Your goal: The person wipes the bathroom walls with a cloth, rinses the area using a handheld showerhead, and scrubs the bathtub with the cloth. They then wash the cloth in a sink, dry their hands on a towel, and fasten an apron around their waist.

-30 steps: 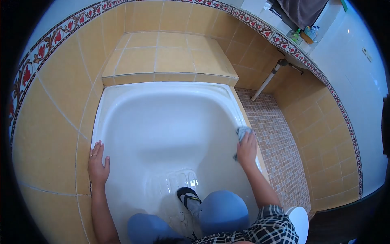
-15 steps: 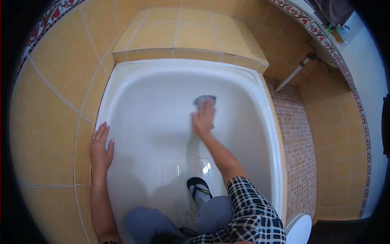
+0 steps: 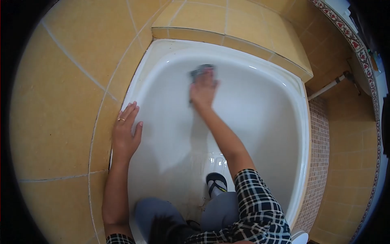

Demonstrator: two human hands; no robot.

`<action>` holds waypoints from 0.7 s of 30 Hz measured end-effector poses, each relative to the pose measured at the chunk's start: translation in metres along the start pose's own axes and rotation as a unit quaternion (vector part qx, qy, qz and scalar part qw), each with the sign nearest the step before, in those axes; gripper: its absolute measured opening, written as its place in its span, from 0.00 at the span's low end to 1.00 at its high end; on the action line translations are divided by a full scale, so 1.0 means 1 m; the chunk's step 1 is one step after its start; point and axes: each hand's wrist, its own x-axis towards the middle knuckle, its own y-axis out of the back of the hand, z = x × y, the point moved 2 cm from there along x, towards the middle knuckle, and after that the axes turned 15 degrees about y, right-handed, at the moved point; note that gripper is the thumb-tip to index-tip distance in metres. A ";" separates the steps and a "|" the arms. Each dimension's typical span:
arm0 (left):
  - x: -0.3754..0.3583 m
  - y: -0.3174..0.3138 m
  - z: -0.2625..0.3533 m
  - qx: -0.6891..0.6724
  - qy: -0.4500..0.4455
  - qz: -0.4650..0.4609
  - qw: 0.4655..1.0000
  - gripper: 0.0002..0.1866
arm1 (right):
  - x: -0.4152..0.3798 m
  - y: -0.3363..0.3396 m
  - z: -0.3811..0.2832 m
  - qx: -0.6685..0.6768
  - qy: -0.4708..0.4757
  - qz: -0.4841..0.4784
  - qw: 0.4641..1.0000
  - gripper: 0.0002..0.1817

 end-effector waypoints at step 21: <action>-0.009 0.001 -0.006 0.058 -0.068 -0.015 0.996 0.24 | -0.414 0.227 0.105 -0.234 0.268 -0.578 0.735 0.30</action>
